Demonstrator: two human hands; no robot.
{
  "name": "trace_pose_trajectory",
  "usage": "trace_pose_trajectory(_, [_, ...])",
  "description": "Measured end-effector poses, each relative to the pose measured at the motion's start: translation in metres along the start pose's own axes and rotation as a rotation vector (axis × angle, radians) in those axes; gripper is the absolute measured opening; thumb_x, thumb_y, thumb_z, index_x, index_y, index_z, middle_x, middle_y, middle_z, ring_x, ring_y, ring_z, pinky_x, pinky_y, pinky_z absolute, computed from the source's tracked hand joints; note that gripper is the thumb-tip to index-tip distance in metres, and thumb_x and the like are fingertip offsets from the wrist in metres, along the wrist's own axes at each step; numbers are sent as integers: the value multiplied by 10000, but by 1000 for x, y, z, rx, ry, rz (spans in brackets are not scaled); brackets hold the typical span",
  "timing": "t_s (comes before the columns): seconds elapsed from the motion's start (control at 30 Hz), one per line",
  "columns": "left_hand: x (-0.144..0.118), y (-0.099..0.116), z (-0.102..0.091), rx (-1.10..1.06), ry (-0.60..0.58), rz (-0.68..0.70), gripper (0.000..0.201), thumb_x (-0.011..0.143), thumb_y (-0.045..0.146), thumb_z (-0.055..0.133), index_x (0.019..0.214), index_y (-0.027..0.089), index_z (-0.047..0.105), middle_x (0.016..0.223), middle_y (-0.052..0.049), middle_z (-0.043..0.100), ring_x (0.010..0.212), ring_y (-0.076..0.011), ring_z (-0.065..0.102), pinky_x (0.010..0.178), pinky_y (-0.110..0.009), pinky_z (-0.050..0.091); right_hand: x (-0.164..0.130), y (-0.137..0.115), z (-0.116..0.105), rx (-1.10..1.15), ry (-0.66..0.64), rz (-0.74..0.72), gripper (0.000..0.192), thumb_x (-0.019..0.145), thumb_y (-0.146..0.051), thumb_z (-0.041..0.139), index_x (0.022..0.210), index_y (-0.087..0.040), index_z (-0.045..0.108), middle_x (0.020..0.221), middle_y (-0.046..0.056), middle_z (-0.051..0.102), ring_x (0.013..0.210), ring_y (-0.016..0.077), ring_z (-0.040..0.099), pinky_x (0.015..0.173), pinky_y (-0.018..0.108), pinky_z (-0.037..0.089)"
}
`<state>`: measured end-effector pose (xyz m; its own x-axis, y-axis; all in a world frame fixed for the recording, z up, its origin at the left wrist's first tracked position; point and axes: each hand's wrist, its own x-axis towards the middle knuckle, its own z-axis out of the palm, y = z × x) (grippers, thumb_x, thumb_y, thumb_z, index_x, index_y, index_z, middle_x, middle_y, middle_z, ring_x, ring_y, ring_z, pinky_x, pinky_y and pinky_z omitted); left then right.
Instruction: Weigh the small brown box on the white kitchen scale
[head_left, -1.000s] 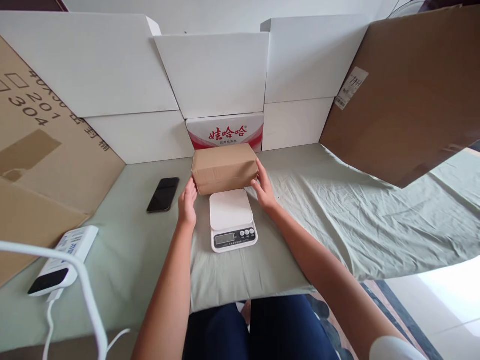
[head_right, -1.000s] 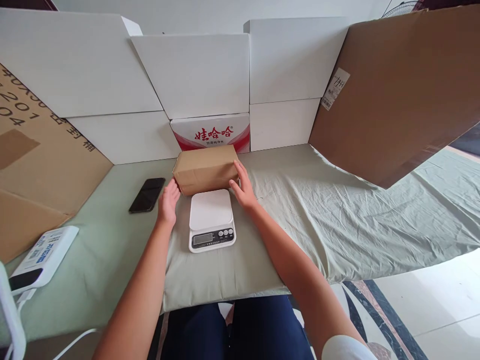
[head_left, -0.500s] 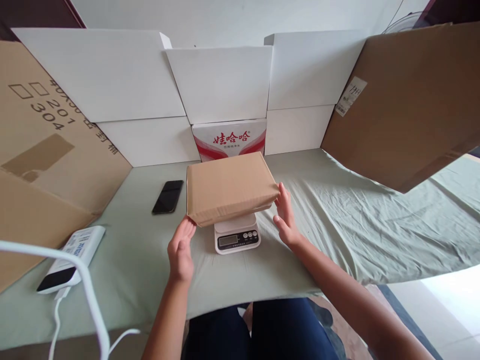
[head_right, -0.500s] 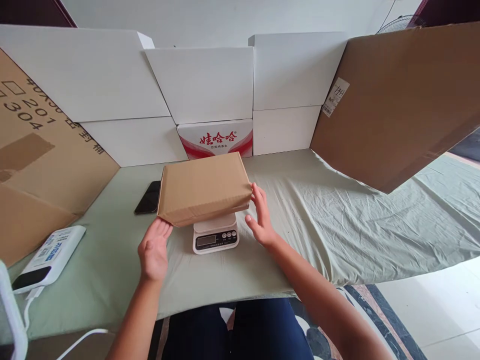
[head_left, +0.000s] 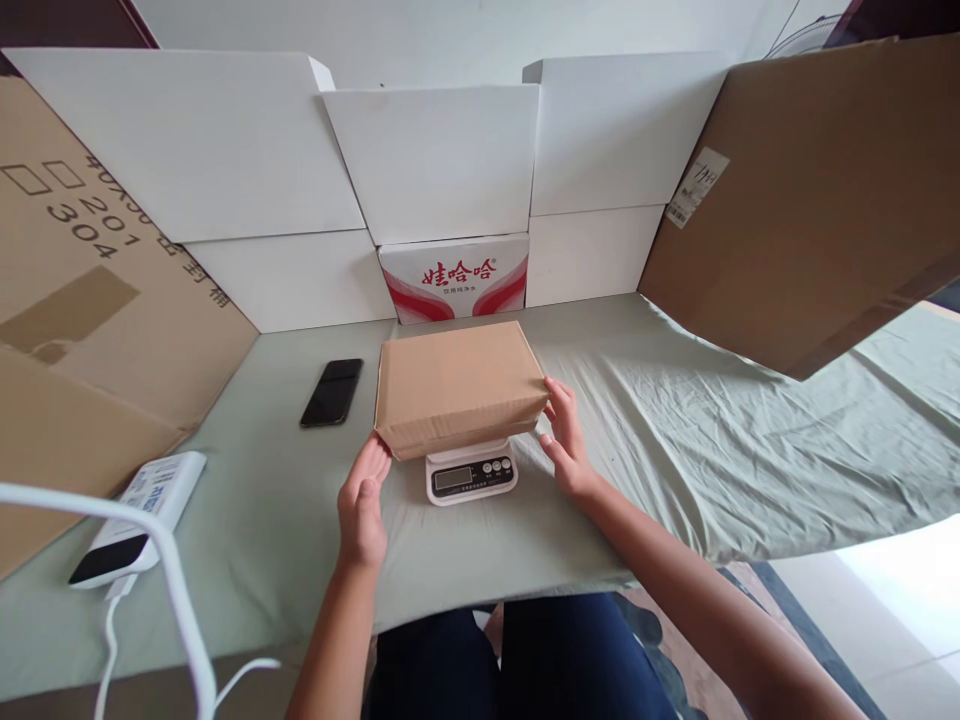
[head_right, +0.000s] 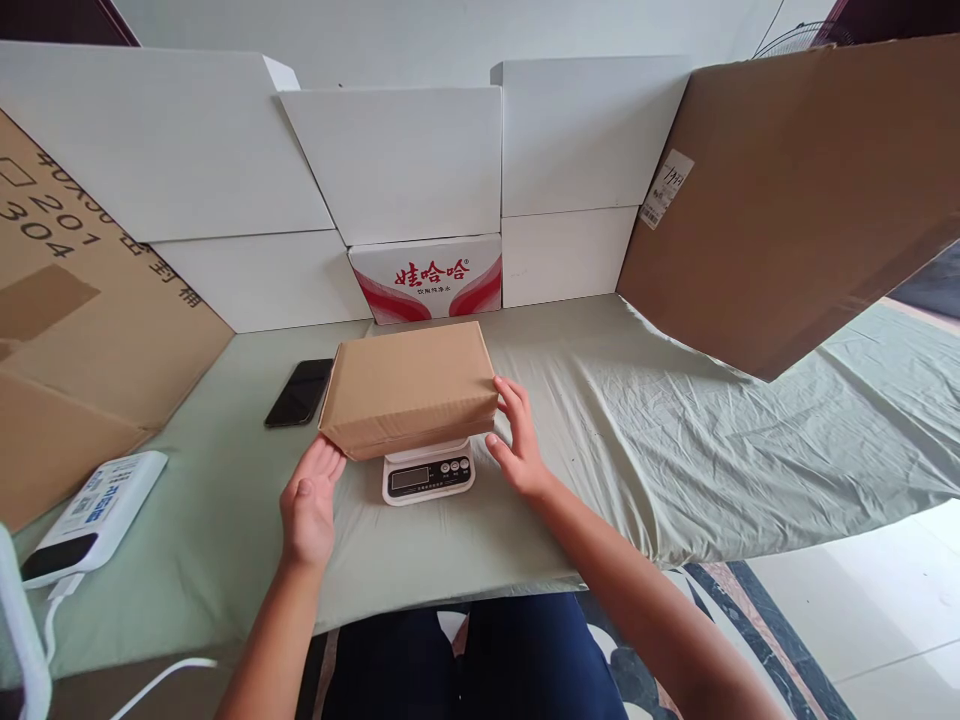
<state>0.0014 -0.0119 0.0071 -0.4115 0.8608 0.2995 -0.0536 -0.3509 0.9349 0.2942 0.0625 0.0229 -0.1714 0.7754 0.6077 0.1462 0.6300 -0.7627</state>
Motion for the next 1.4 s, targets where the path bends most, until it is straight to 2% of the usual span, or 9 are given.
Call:
trace_pose_trajectory(0.2, [2, 4, 5, 2, -23, 20, 780, 929, 694, 576, 1551, 223, 568, 1642, -172, 500, 1547, -374, 430, 1272, -538, 347, 3, -6, 0, -7, 56, 30, 685, 1012, -673, 465, 1634, -420, 330, 1681, 75, 359, 1568, 361, 384, 1204, 597, 464])
trace_pose_trajectory(0.4, [5, 2, 7, 38, -45, -105, 739, 903, 585, 643, 1521, 182, 599, 1571, -176, 582, 1560, -371, 410, 1274, -508, 350, 2, -3, 0, 72, -8, 90, 706, 1022, -650, 495, 1658, -415, 293, 1732, 56, 347, 1585, 344, 390, 1215, 569, 468])
trace_pose_trajectory(0.5, [21, 12, 11, 24, -55, -95, 706, 886, 504, 657, 1507, 172, 604, 1551, -166, 604, 1530, -359, 463, 1260, -485, 372, 15, -12, -3, 134, -22, 113, 704, 1016, -663, 507, 1648, -425, 308, 1742, 33, 341, 1596, 337, 375, 1234, 562, 444])
trace_pose_trajectory(0.6, [57, 23, 22, -7, -109, -6, 637, 870, 425, 654, 1459, 185, 628, 1517, -143, 632, 1486, -335, 520, 1225, -457, 419, 46, -18, -4, 161, 4, 72, 741, 991, -697, 530, 1643, -413, 321, 1749, 24, 335, 1606, 331, 356, 1259, 541, 418])
trace_pose_trajectory(0.7, [101, 16, 39, -20, -168, 55, 563, 853, 380, 644, 1386, 200, 645, 1452, -127, 672, 1428, -313, 573, 1198, -449, 440, 85, -3, 6, 180, 39, 27, 779, 967, -729, 540, 1638, -392, 331, 1747, 19, 345, 1615, 326, 339, 1288, 526, 382])
trace_pose_trajectory(0.83, [136, -16, 53, -15, -106, -10, 521, 800, 400, 668, 1283, 204, 644, 1352, -130, 719, 1379, -308, 611, 1197, -461, 429, 113, 39, 28, 243, 44, 58, 841, 952, -744, 536, 1644, -330, 296, 1746, 64, 343, 1601, 320, 369, 1315, 522, 330])
trace_pose_trajectory(1.07, [140, -49, 50, -3, -78, -92, 531, 783, 421, 655, 1267, 203, 641, 1377, -129, 706, 1407, -297, 589, 1204, -461, 422, 108, 73, 45, 312, 51, 155, 862, 923, -724, 580, 1619, -291, 312, 1708, 89, 402, 1583, 310, 395, 1323, 514, 301])
trace_pose_trajectory(1.2, [143, -50, 44, 3, -82, -125, 588, 771, 410, 658, 1316, 190, 649, 1443, -143, 677, 1448, -301, 558, 1226, -455, 402, 106, 75, 39, 333, 48, 241, 878, 920, -698, 593, 1642, -313, 276, 1716, 78, 393, 1610, 298, 345, 1331, 543, 273])
trace_pose_trajectory(1.4, [147, -41, 25, -48, 94, -172, 708, 698, 376, 649, 1386, 210, 651, 1590, -148, 562, 1552, -311, 438, 1265, -479, 349, 101, 76, 24, 354, 83, 380, 977, 896, -672, 619, 1690, -375, 133, 1785, 48, 251, 1649, 293, 274, 1333, 590, 234])
